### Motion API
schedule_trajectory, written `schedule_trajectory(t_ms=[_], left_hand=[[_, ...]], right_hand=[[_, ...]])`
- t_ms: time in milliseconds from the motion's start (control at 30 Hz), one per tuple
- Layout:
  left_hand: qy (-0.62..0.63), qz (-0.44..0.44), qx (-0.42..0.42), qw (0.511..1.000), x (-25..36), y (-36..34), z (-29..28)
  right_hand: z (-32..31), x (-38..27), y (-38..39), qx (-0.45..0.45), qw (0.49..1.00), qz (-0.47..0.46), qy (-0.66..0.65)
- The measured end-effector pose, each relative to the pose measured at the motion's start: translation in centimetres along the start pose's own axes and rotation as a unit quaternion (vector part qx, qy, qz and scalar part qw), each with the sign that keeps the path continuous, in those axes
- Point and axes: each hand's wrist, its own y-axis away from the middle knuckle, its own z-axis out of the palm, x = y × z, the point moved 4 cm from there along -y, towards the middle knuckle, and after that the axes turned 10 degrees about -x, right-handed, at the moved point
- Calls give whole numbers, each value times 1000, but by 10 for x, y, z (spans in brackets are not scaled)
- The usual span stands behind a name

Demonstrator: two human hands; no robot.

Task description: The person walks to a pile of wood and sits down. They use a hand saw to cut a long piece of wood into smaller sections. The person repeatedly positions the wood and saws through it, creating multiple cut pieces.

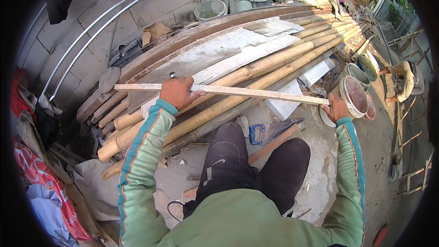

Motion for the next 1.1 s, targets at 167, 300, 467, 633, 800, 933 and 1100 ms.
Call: schedule_trajectory(t_ms=[167,300,467,633,800,933,1100], left_hand=[[6,134,-61,989,92,-95,72],[29,218,-124,967,148,-123,117],[16,171,-224,959,197,-99,107],[65,98,-197,973,191,-51,70],[356,107,-106,922,153,-95,84],[708,62,-218,669,186,-124,55],[802,90,-166,566,214,-123,52]], right_hand=[[128,68,137,-96,986,127,-54],[169,60,245,-158,959,214,-101],[173,13,324,-190,914,346,-92],[195,-18,423,69,822,542,-163],[82,-10,259,201,698,359,-586],[-24,-87,142,307,635,191,-683],[-51,-171,23,393,618,111,-672]])
